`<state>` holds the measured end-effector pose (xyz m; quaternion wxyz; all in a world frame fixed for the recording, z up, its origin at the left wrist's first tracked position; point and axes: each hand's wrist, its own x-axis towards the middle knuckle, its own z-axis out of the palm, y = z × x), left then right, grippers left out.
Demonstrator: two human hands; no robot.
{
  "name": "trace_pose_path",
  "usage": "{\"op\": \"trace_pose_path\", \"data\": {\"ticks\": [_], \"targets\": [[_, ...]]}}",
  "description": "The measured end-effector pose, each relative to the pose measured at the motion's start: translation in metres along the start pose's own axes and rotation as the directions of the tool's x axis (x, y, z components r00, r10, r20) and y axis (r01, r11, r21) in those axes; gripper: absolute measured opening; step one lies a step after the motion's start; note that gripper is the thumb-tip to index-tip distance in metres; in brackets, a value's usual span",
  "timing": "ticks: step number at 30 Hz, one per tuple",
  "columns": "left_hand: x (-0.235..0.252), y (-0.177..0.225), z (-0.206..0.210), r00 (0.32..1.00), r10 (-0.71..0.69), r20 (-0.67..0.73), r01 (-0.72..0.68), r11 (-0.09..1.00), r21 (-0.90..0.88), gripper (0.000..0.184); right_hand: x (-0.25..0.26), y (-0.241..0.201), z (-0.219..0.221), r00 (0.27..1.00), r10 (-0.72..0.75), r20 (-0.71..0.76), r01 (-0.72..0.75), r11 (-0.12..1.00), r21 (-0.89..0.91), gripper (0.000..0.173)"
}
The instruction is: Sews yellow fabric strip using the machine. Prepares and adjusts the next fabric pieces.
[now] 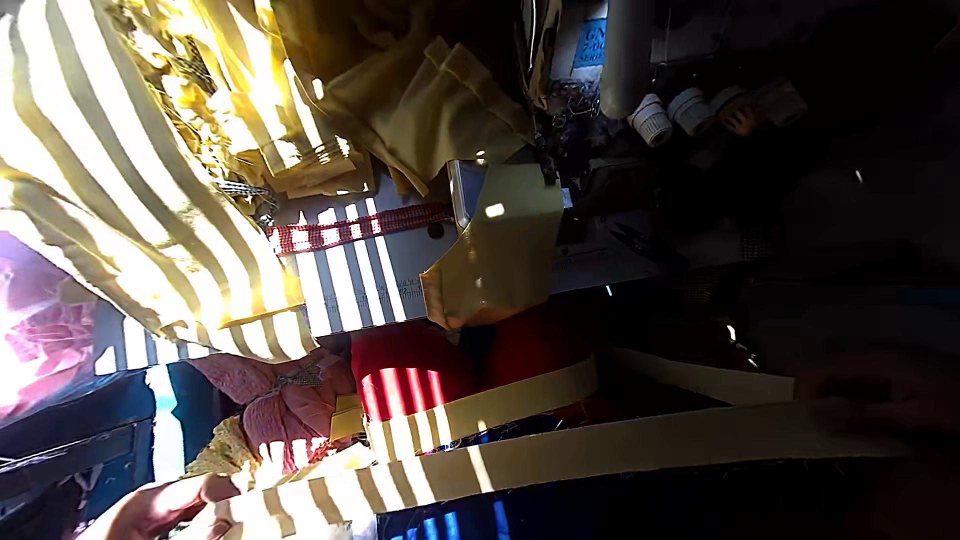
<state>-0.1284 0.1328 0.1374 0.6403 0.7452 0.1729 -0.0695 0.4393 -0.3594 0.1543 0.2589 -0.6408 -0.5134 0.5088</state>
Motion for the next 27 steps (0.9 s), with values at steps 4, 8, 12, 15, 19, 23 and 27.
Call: {"op": "trace_pose_path", "data": {"ticks": [4, 8, 12, 15, 19, 23, 27], "targets": [[0.015, 0.110, -0.014, 0.978, -0.125, -0.169, 0.176, 0.927, 0.331, 0.029, 0.003, -0.028, 0.011, 0.961, 0.030, -0.274, -0.081, 0.980, -0.179, 0.030], [0.099, 0.118, 0.051, 0.931, 0.302, 0.204, -0.362, 0.700, 0.616, 0.025, 0.136, -0.073, 0.089, 0.921, -0.319, -0.221, 0.233, 0.910, -0.344, 0.063], [0.189, 0.140, 0.118, 0.885, 0.323, 0.337, -0.464, 0.683, 0.565, 0.020, 0.225, -0.119, 0.139, 0.805, -0.506, -0.309, 0.526, 0.850, -0.021, 0.050], [0.202, 0.119, 0.070, 0.869, 0.321, 0.375, -0.467, 0.783, 0.412, 0.031, 0.213, -0.094, 0.126, 0.842, -0.395, -0.368, 0.420, 0.908, -0.014, 0.031], [0.165, 0.106, 0.010, 0.952, 0.105, 0.286, -0.197, 0.929, 0.314, 0.021, 0.168, -0.028, 0.108, 0.869, -0.339, -0.360, 0.353, 0.935, -0.029, 0.040], [0.157, 0.107, 0.020, 0.955, 0.220, 0.198, -0.290, 0.831, 0.475, 0.026, 0.158, -0.010, 0.125, 0.927, -0.205, -0.314, 0.174, 0.977, -0.126, 0.034], [0.213, 0.119, 0.107, 0.915, 0.185, 0.358, -0.386, 0.656, 0.649, 0.017, 0.207, -0.062, 0.134, 0.857, -0.302, -0.418, 0.327, 0.945, -0.013, 0.077]]}}
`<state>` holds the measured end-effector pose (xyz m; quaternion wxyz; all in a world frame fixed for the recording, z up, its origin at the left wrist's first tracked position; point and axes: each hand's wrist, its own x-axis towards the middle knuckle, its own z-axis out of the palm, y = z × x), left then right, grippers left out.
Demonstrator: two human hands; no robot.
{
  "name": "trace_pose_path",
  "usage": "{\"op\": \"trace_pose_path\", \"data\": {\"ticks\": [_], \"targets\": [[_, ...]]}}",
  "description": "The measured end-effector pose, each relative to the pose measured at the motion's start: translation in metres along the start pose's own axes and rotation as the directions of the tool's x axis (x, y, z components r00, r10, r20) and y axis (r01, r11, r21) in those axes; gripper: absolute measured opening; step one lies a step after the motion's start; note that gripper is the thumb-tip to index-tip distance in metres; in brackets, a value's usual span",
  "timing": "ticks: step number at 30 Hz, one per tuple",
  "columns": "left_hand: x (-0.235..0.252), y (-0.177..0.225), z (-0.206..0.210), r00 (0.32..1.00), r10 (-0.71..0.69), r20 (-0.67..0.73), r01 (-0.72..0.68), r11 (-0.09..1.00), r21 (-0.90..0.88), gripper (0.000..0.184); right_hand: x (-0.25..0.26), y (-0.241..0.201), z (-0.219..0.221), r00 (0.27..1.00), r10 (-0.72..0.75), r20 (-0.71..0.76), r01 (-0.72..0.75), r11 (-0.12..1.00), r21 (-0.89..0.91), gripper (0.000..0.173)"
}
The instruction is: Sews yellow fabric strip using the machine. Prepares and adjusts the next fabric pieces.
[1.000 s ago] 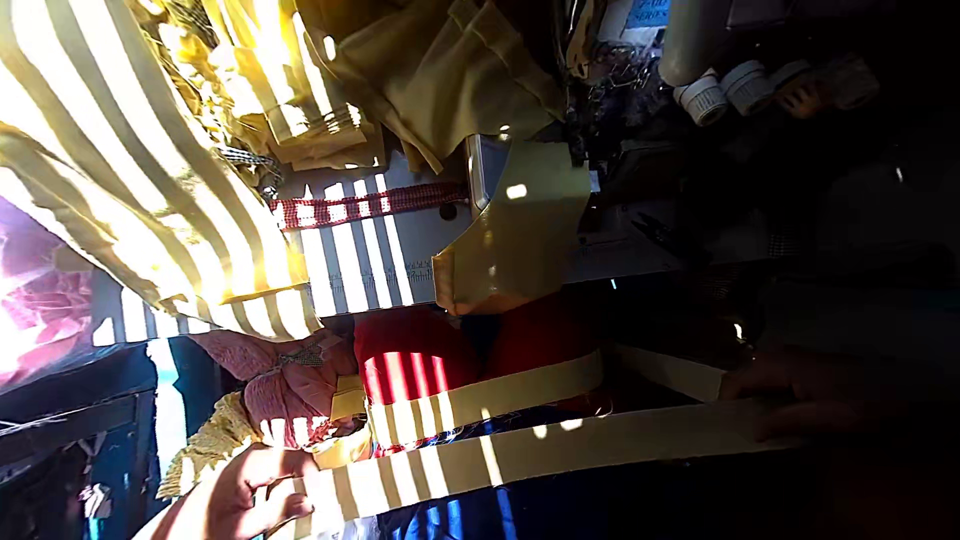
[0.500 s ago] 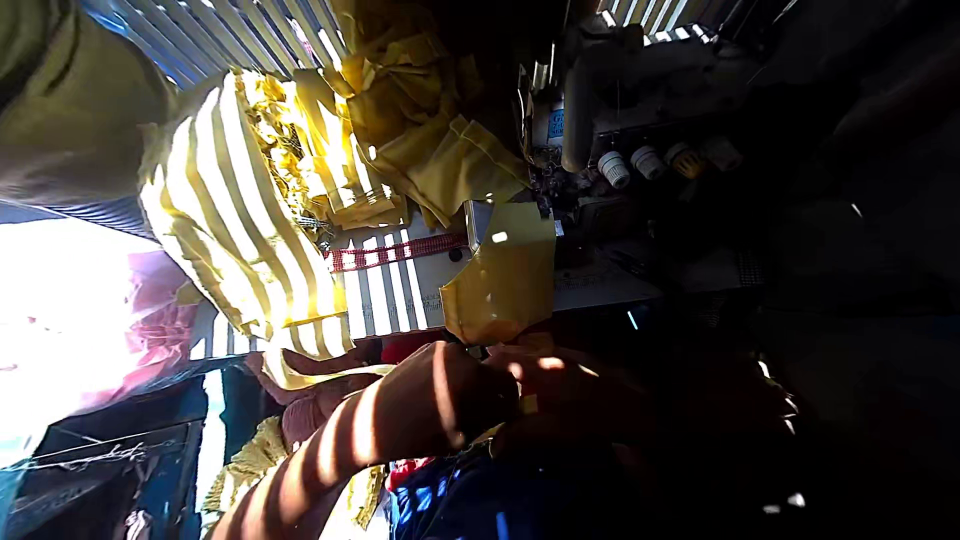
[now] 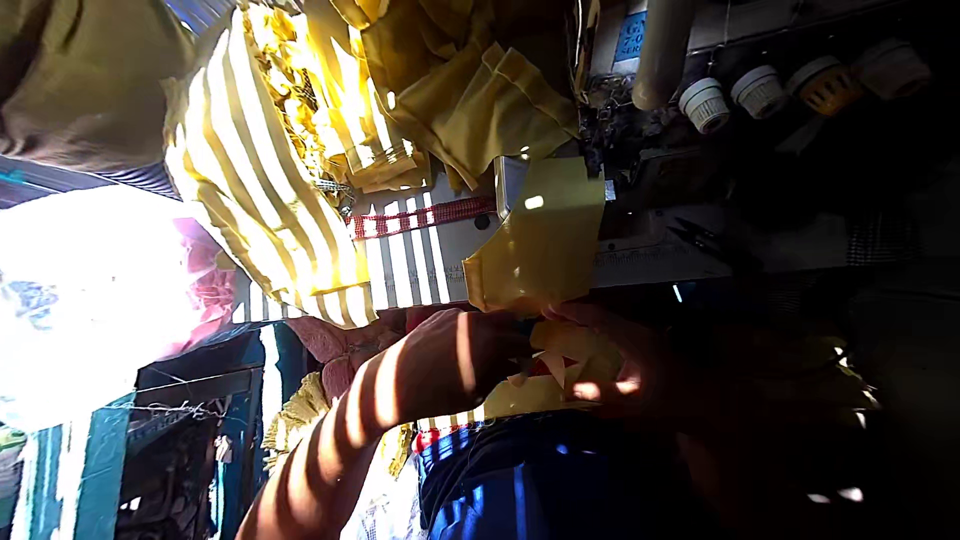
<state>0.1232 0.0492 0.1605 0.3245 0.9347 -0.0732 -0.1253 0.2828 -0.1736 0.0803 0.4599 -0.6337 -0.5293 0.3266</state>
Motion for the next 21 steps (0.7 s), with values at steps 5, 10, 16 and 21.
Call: {"op": "trace_pose_path", "data": {"ticks": [5, 10, 16, 21], "targets": [[0.053, -0.002, -0.017, 0.887, -0.182, -0.425, 0.170, 0.983, -0.066, 0.020, 0.050, -0.008, 0.000, 0.920, -0.014, -0.392, 0.038, 0.998, 0.055, 0.026], [0.080, -0.014, 0.006, 0.603, -0.458, -0.653, 0.000, 0.818, -0.575, 0.017, 0.061, -0.001, -0.007, 0.744, -0.135, -0.654, 0.080, 0.990, -0.114, 0.019], [0.106, 0.006, 0.038, 0.440, -0.431, -0.787, -0.027, 0.870, -0.492, 0.009, 0.055, 0.000, 0.015, 0.693, -0.287, -0.661, 0.088, 0.944, -0.317, 0.026], [0.078, 0.012, 0.027, 0.632, -0.251, -0.733, -0.237, 0.838, -0.491, 0.028, 0.051, 0.000, 0.010, 0.647, -0.184, -0.740, 0.149, 0.982, -0.114, 0.017]]}}
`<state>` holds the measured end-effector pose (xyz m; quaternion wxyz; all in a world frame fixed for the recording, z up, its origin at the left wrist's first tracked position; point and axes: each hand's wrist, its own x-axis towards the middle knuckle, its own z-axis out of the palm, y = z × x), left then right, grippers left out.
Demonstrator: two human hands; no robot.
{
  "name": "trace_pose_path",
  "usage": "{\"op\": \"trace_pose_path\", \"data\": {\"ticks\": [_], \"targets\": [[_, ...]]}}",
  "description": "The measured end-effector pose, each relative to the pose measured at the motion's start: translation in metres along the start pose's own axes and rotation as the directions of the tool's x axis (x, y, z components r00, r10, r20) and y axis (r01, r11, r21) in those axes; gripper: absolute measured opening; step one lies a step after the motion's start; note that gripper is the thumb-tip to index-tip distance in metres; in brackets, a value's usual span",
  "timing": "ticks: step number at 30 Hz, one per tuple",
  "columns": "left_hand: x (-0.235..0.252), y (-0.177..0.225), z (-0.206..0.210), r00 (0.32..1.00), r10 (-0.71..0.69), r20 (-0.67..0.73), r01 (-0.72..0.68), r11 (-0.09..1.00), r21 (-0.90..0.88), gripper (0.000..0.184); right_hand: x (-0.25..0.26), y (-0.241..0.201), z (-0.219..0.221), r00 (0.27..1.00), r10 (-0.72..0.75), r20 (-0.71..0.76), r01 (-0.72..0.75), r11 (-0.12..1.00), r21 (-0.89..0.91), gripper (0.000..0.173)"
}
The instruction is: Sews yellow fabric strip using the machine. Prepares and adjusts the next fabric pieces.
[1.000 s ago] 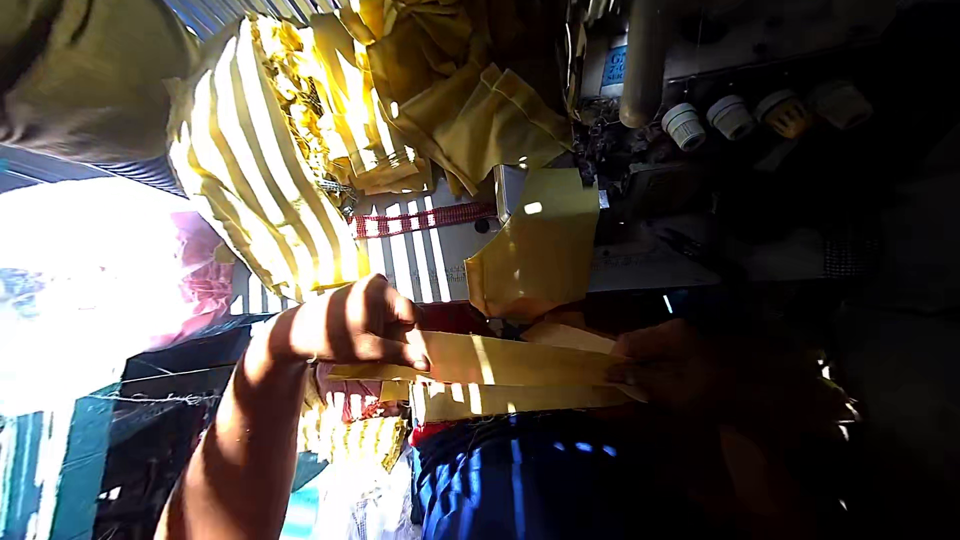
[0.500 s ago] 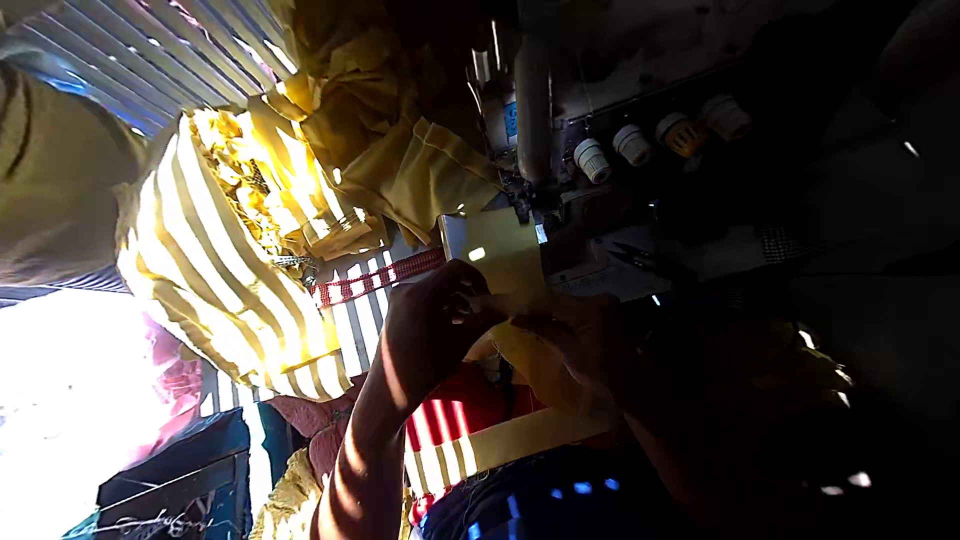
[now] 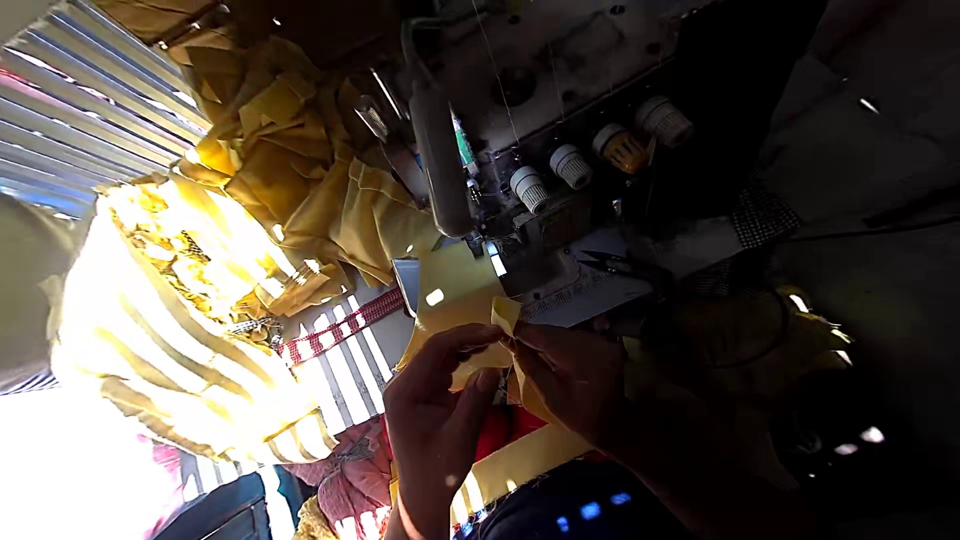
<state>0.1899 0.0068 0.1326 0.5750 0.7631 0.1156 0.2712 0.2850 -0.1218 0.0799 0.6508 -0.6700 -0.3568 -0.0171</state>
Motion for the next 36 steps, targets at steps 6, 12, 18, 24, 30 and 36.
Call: {"op": "trace_pose_path", "data": {"ticks": [6, 12, 18, 24, 30, 36], "targets": [[0.003, -0.011, -0.017, 0.989, -0.118, 0.083, 0.094, 0.964, 0.249, 0.027, 0.008, -0.011, -0.012, 0.898, 0.289, 0.332, -0.402, 0.844, 0.355, 0.040], [0.011, -0.014, -0.011, 0.993, -0.118, -0.033, 0.122, 0.968, 0.220, 0.009, -0.013, 0.001, 0.002, 0.862, 0.364, 0.352, -0.450, 0.870, 0.201, 0.036], [0.020, -0.012, -0.020, 0.978, -0.209, -0.002, 0.208, 0.976, 0.065, 0.008, -0.023, 0.002, -0.011, 0.839, 0.374, 0.394, -0.488, 0.838, 0.245, 0.021], [0.023, -0.008, -0.020, 0.961, -0.266, 0.081, 0.275, 0.951, -0.144, 0.009, -0.013, 0.006, -0.024, 0.828, 0.356, 0.432, -0.483, 0.845, 0.229, 0.025], [0.030, -0.003, -0.015, 0.966, -0.260, 0.002, 0.256, 0.949, -0.186, 0.012, -0.013, 0.011, -0.022, 0.878, 0.386, 0.283, -0.449, 0.869, 0.208, 0.015], [0.033, -0.007, -0.010, 0.976, -0.214, -0.035, 0.212, 0.975, -0.064, 0.007, -0.020, 0.012, -0.018, 0.897, 0.384, 0.219, -0.430, 0.873, 0.231, 0.016]]}}
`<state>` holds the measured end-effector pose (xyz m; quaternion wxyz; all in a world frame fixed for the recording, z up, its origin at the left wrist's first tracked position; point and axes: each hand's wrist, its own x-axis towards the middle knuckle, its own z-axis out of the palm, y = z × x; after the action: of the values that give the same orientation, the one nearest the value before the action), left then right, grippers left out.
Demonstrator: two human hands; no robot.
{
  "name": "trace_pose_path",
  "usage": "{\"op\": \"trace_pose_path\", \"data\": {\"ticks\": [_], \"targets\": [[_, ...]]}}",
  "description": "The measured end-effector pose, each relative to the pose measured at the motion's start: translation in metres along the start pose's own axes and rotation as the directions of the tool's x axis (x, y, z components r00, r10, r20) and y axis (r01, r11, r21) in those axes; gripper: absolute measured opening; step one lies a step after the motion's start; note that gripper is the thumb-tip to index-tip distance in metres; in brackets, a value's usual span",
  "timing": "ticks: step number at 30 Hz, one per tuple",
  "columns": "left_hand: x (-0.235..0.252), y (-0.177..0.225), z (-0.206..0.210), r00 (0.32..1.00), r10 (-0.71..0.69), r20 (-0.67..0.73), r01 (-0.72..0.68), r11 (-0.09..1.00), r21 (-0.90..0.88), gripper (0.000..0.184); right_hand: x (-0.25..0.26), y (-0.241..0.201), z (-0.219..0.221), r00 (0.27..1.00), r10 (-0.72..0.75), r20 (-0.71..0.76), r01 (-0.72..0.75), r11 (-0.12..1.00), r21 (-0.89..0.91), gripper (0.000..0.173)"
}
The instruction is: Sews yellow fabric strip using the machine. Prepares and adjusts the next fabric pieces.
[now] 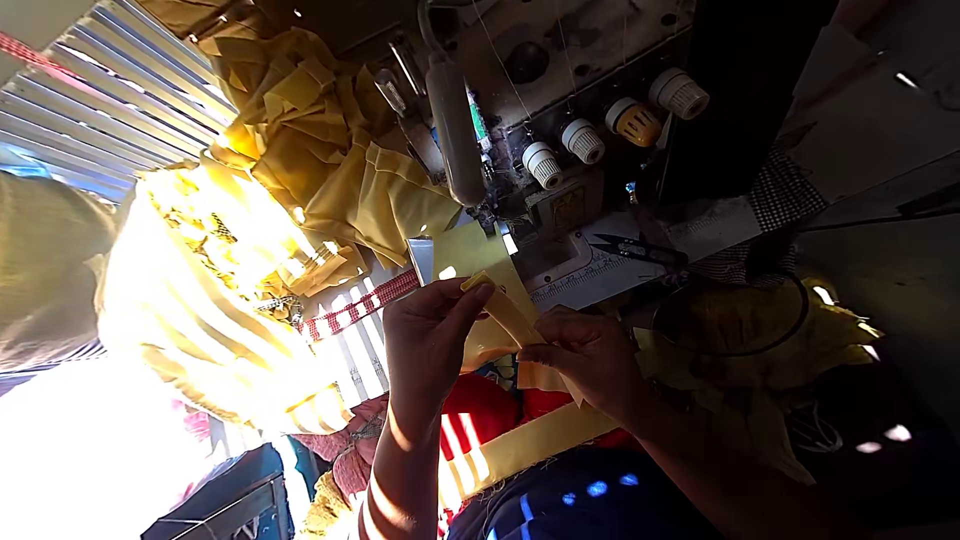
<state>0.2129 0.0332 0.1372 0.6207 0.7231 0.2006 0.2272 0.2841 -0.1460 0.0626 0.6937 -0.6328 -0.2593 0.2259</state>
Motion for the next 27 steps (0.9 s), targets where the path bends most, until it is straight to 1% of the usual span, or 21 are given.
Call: {"op": "trace_pose_path", "data": {"ticks": [2, 5, 7, 8, 10, 12, 13, 14, 15, 16, 17, 18, 20, 21, 24, 27], "targets": [[0.001, 0.000, 0.002, 1.000, -0.015, -0.007, 0.015, 1.000, 0.025, 0.006, -0.001, 0.001, 0.001, 1.000, -0.007, -0.005, 0.006, 1.000, -0.021, 0.017], [0.003, 0.000, 0.003, 1.000, -0.023, -0.001, 0.023, 0.999, 0.029, 0.006, -0.002, 0.003, 0.001, 0.998, -0.056, -0.020, 0.055, 0.996, -0.077, 0.018], [0.007, 0.001, -0.003, 0.998, -0.006, 0.055, 0.002, 0.998, 0.063, 0.009, -0.004, 0.004, 0.001, 0.995, -0.101, -0.010, 0.099, 0.983, -0.155, 0.018], [0.012, 0.003, -0.009, 0.994, 0.012, 0.109, -0.024, 0.993, 0.116, 0.010, -0.005, 0.002, 0.000, 0.993, -0.121, 0.008, 0.120, 0.973, -0.198, 0.019], [0.027, 0.015, -0.022, 0.964, 0.073, 0.255, -0.149, 0.945, 0.291, 0.011, -0.008, -0.003, -0.002, 0.989, -0.145, 0.039, 0.150, 0.956, -0.252, 0.019], [0.049, 0.028, -0.029, 0.913, 0.145, 0.381, -0.304, 0.865, 0.399, 0.009, -0.007, -0.008, -0.001, 0.990, -0.137, 0.018, 0.137, 0.958, -0.250, 0.019], [0.060, 0.032, -0.030, 0.889, 0.171, 0.425, -0.364, 0.826, 0.430, 0.008, -0.004, -0.010, 0.002, 0.994, -0.110, -0.012, 0.104, 0.968, -0.229, 0.023], [0.070, 0.033, -0.029, 0.874, 0.188, 0.448, -0.404, 0.794, 0.454, 0.007, 0.002, -0.010, 0.006, 0.997, -0.065, -0.044, 0.054, 0.976, -0.211, 0.031], [0.079, 0.030, -0.028, 0.866, 0.201, 0.458, -0.426, 0.776, 0.465, 0.007, 0.009, -0.008, 0.010, 0.997, -0.011, -0.075, -0.005, 0.978, -0.210, 0.042], [0.085, 0.025, -0.026, 0.868, 0.208, 0.451, -0.429, 0.773, 0.468, 0.007, 0.017, -0.002, 0.013, 0.994, 0.033, -0.102, -0.054, 0.976, -0.211, 0.049], [0.088, 0.018, -0.023, 0.880, 0.208, 0.426, -0.413, 0.779, 0.472, 0.009, 0.024, 0.003, 0.016, 0.990, 0.072, -0.118, -0.095, 0.975, -0.200, 0.050], [0.089, 0.011, -0.020, 0.899, 0.205, 0.388, -0.387, 0.785, 0.483, 0.010, 0.029, 0.008, 0.017, 0.987, 0.101, -0.122, -0.122, 0.976, -0.182, 0.043], [0.083, -0.002, -0.019, 0.925, 0.202, 0.321, -0.350, 0.781, 0.518, 0.011, 0.031, 0.011, 0.017, 0.987, 0.120, -0.107, -0.137, 0.977, -0.163, 0.024], [0.077, -0.005, -0.020, 0.932, 0.205, 0.300, -0.341, 0.778, 0.528, 0.011, 0.026, 0.011, 0.015, 0.987, 0.133, -0.088, -0.145, 0.976, -0.159, 0.021], [0.060, -0.003, -0.024, 0.933, 0.210, 0.291, -0.341, 0.772, 0.536, 0.008, 0.008, 0.010, 0.008, 0.987, 0.148, -0.054, -0.155, 0.977, -0.148, 0.019], [0.057, 0.001, -0.024, 0.923, 0.226, 0.310, -0.369, 0.747, 0.553, 0.009, 0.000, 0.004, 0.004, 0.990, 0.121, -0.074, -0.130, 0.981, -0.143, 0.017]]}}
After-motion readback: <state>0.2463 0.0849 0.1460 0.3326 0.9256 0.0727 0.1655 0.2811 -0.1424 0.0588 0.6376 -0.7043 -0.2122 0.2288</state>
